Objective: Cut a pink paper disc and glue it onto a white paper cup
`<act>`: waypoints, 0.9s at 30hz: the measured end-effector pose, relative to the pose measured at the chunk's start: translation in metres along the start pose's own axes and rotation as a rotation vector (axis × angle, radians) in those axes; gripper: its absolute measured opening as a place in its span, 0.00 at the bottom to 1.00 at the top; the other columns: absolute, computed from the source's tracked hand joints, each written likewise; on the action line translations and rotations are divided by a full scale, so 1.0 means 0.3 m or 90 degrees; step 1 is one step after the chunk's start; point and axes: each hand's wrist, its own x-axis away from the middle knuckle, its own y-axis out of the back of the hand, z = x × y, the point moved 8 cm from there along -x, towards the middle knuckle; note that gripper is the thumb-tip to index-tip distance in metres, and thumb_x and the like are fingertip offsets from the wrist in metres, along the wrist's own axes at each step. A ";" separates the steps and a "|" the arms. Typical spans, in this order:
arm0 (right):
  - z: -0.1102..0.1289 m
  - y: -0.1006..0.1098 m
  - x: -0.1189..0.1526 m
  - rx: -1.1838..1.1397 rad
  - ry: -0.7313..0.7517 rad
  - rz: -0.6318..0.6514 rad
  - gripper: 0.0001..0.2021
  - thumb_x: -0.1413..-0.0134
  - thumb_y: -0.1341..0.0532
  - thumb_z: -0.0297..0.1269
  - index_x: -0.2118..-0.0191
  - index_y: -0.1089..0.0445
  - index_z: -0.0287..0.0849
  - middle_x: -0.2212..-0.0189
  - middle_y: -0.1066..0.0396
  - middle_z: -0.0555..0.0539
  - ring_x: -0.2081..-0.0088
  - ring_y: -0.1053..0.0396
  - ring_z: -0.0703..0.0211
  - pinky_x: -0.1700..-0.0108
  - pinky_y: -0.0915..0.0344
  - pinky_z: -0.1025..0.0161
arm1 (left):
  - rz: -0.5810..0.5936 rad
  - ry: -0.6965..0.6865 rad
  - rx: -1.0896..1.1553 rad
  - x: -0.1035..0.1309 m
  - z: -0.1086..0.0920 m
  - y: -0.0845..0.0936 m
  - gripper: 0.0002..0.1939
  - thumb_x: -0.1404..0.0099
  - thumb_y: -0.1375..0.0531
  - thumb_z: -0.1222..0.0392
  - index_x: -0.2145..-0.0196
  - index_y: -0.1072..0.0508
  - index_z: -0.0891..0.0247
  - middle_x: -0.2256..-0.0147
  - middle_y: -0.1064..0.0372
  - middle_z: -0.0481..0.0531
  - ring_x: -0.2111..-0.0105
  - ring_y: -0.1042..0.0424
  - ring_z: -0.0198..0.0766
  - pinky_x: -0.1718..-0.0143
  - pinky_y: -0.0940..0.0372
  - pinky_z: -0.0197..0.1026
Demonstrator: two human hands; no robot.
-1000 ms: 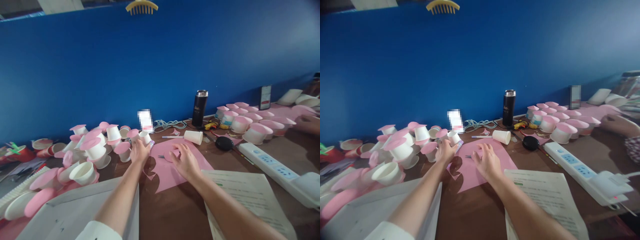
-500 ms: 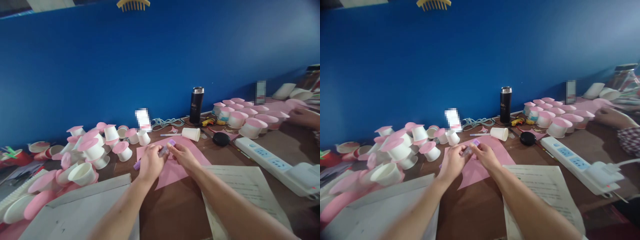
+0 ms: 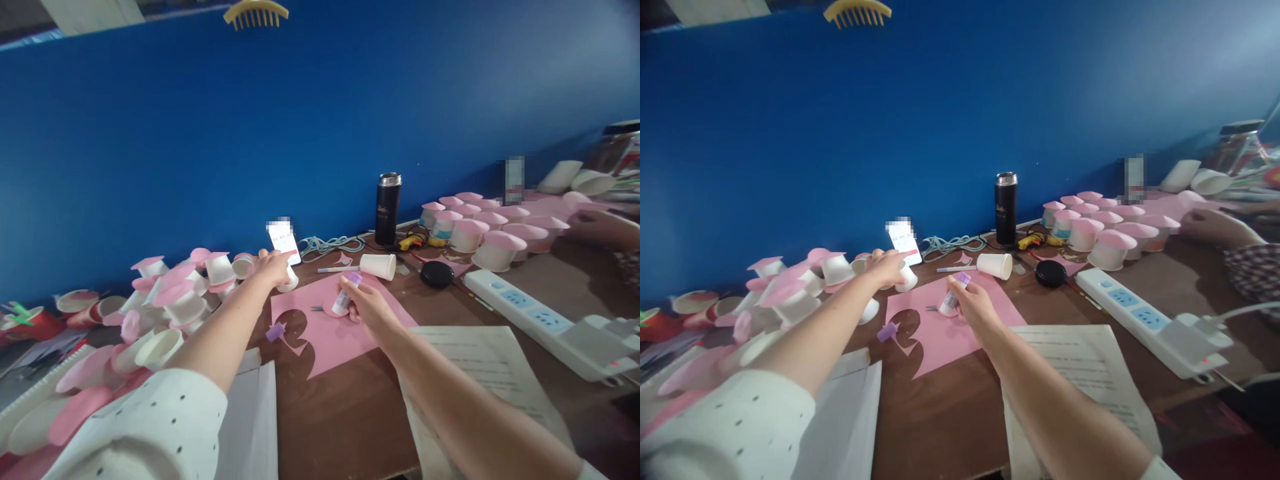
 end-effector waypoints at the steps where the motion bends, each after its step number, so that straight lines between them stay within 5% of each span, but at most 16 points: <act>1: 0.000 0.001 -0.001 -0.003 -0.002 -0.004 0.21 0.53 0.38 0.57 0.71 0.32 0.40 0.84 0.41 0.55 0.84 0.52 0.71 0.83 0.58 0.70 | 0.016 -0.003 -0.015 -0.017 0.000 -0.013 0.32 0.56 0.34 0.61 0.50 0.29 0.46 0.51 0.31 0.55 0.50 0.39 0.57 0.52 0.44 0.53; 4: 0.001 0.001 0.000 -0.006 -0.009 -0.013 0.21 0.53 0.38 0.56 0.71 0.33 0.39 0.83 0.41 0.54 0.84 0.52 0.72 0.83 0.60 0.71 | 0.037 -0.015 -0.044 -0.042 -0.010 -0.025 0.20 0.55 0.35 0.65 0.62 0.24 0.53 0.58 0.28 0.58 0.52 0.37 0.56 0.51 0.45 0.54; 7: 0.004 0.001 0.006 0.000 -0.018 -0.020 0.20 0.53 0.37 0.54 0.72 0.33 0.39 0.84 0.42 0.55 0.84 0.52 0.72 0.83 0.59 0.71 | 0.025 -0.026 -0.056 -0.019 -0.028 0.009 0.19 0.51 0.37 0.61 0.59 0.25 0.54 0.56 0.30 0.60 0.51 0.38 0.57 0.50 0.45 0.55; 12: 0.028 0.012 0.013 -0.046 0.016 -0.043 0.21 0.54 0.37 0.55 0.71 0.32 0.39 0.85 0.44 0.56 0.85 0.54 0.72 0.83 0.59 0.71 | -0.065 -0.102 0.061 0.191 -0.093 0.098 0.25 0.44 0.42 0.56 0.47 0.31 0.52 0.51 0.35 0.56 0.49 0.36 0.51 0.50 0.41 0.48; 18: 0.053 -0.001 0.030 -0.019 0.096 -0.063 0.23 0.52 0.40 0.60 0.70 0.32 0.40 0.82 0.36 0.52 0.84 0.50 0.70 0.83 0.55 0.70 | -0.034 -0.153 0.269 0.464 -0.130 -0.024 0.30 0.43 0.41 0.56 0.42 0.38 0.58 0.48 0.36 0.58 0.48 0.34 0.49 0.50 0.38 0.46; 22: 0.062 -0.028 0.054 0.062 0.141 -0.051 0.24 0.48 0.44 0.60 0.69 0.32 0.41 0.82 0.34 0.51 0.84 0.46 0.69 0.82 0.51 0.69 | -0.093 -0.109 0.380 0.494 -0.109 -0.087 0.36 0.43 0.39 0.53 0.39 0.45 0.55 0.49 0.34 0.57 0.49 0.34 0.49 0.49 0.39 0.49; 27: 0.073 -0.048 0.070 0.063 0.151 -0.003 0.22 0.44 0.45 0.58 0.68 0.33 0.41 0.84 0.37 0.53 0.84 0.46 0.69 0.82 0.51 0.70 | -0.073 -0.001 0.558 0.480 -0.086 -0.175 0.45 0.47 0.35 0.48 0.37 0.52 0.54 0.53 0.30 0.52 0.54 0.30 0.45 0.53 0.36 0.47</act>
